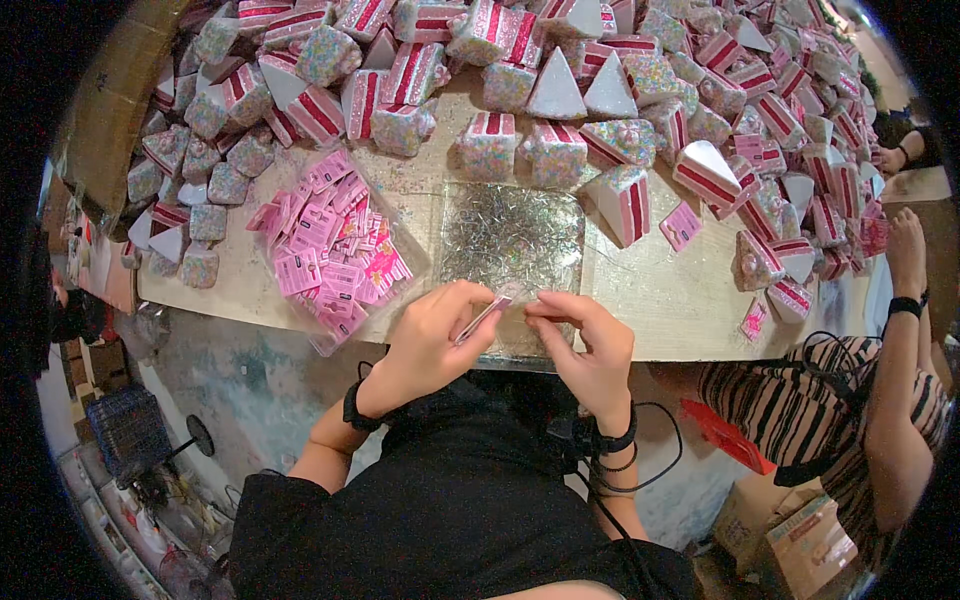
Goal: Assembling and packaging small foam cake-slice decorations.
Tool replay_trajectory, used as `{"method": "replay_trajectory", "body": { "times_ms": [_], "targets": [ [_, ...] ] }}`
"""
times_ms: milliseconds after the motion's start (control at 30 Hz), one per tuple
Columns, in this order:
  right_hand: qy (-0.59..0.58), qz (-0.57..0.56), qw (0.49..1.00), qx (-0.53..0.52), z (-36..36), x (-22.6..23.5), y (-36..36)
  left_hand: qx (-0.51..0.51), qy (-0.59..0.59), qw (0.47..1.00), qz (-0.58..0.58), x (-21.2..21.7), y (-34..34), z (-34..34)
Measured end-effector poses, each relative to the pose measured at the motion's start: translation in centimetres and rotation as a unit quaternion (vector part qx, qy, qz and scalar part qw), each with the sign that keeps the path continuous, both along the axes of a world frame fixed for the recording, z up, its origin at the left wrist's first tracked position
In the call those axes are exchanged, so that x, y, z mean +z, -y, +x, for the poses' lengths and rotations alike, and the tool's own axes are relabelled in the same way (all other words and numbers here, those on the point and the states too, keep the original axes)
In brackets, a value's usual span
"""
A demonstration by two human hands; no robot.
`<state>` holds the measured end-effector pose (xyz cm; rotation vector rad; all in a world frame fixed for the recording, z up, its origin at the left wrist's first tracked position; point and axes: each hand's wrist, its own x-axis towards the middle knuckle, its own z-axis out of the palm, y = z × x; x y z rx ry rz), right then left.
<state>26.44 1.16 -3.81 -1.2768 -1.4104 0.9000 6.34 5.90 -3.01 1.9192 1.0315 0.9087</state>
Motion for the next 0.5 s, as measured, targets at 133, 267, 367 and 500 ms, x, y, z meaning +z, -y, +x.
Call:
{"method": "replay_trajectory", "body": {
  "times_ms": [133,267,367,500],
  "targets": [
    [0.005,-0.026,1.000,0.017,-0.3,0.1,-0.1,-0.013,0.019,1.000,0.020,-0.2,-0.1,0.1],
    [0.030,-0.048,0.998,0.037,-0.4,0.5,-0.1,-0.071,-0.011,0.987,0.144,-0.5,-0.8,-0.3],
    [0.055,-0.043,0.997,0.034,-0.5,0.6,-0.5,-0.103,-0.039,0.977,0.184,-0.5,-0.8,-0.5],
    [0.076,-0.007,0.997,0.025,-0.4,0.0,-0.4,-0.173,-0.091,0.955,0.223,-1.0,-1.2,-1.3]
  ]
}}
